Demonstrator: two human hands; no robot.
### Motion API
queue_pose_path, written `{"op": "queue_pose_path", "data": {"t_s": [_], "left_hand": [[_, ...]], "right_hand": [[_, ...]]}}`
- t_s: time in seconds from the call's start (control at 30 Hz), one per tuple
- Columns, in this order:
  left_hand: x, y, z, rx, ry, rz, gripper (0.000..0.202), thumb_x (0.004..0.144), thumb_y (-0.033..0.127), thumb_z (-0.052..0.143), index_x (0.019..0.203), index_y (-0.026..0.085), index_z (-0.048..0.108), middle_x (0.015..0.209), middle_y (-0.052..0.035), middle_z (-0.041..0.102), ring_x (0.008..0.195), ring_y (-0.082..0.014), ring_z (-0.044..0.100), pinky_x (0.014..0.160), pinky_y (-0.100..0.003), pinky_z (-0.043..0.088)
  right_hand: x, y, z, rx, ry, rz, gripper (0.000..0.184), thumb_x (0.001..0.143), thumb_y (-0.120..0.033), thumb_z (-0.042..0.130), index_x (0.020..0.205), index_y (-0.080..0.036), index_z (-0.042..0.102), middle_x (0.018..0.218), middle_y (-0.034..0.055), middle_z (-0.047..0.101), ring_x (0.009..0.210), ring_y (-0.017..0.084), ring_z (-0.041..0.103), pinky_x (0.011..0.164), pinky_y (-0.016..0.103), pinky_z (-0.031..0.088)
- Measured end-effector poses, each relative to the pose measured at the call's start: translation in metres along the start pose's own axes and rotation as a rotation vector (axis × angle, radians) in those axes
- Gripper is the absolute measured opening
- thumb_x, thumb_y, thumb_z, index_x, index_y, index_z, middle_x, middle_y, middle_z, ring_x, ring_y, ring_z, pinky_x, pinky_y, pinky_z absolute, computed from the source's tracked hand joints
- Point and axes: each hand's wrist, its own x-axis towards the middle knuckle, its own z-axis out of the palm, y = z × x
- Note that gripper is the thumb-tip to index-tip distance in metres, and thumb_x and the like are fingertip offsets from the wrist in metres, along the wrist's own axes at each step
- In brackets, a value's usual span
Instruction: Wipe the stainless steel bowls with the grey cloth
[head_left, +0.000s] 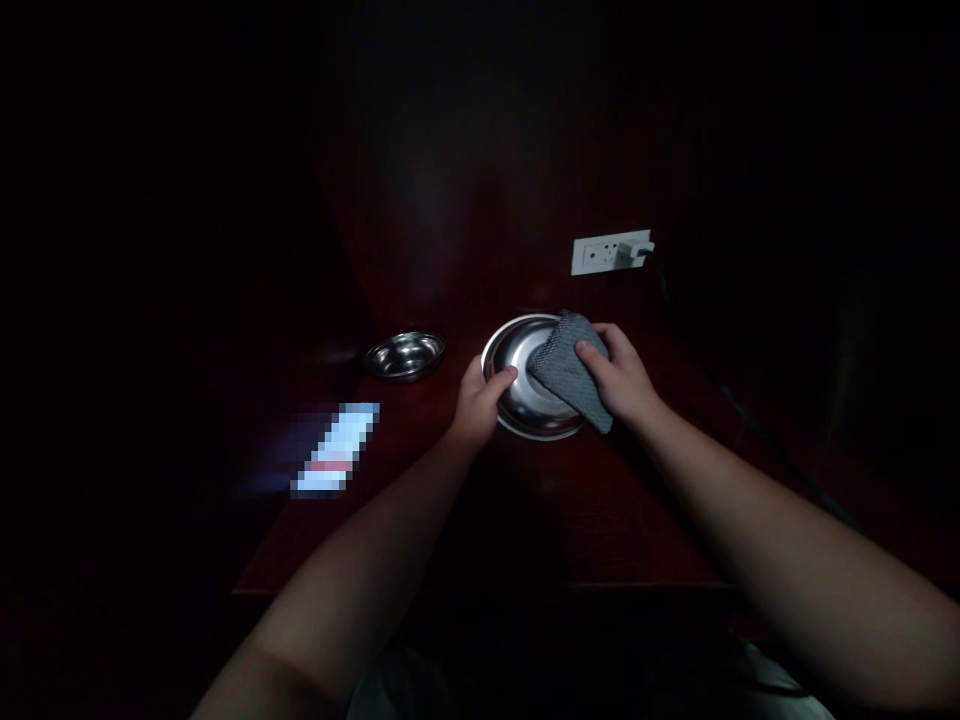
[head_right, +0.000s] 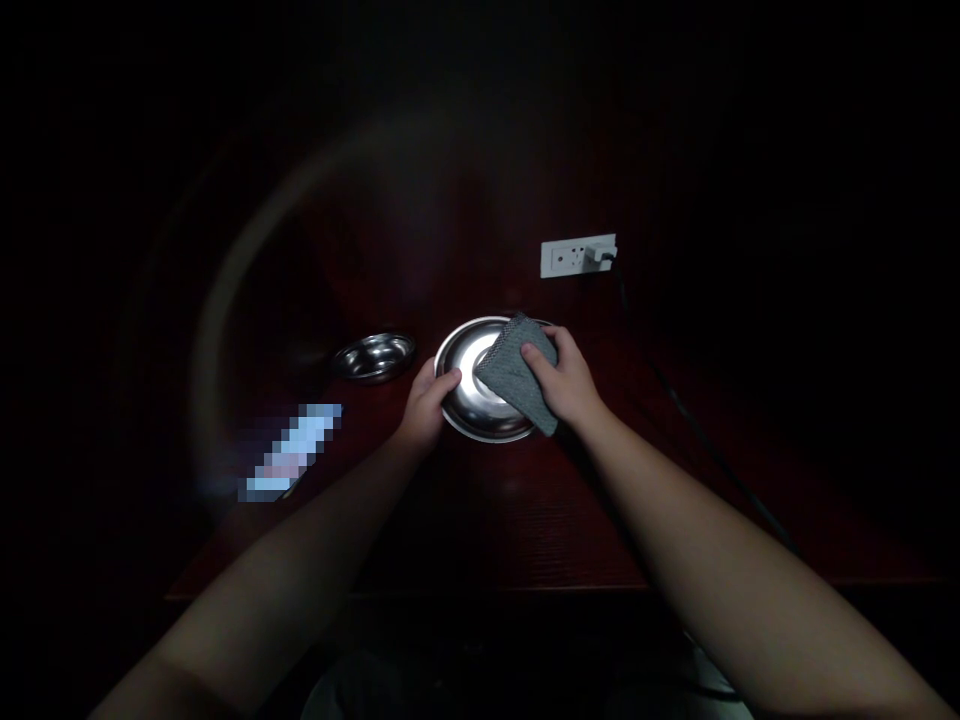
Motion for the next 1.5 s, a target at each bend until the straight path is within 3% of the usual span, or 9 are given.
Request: {"op": "queue_pose_path", "data": {"t_s": [1.5], "left_hand": [[0.0011,-0.0096,-0.0027,0.021,0.014,0.019,0.032,0.065,0.031,0.066,0.092,0.017,0.055,0.088,-0.0021,0.06,0.087,-0.0183,0.056,0.084,-0.033,0.041]], "right_hand": [[0.0002,0.0055,0.0033,-0.004,0.019,0.008,0.039,0.075,-0.054,0.053,0.095,-0.021,0.052,0.088,0.0032,0.057,0.08,0.02,0.053,0.073,0.035,0.043]]}}
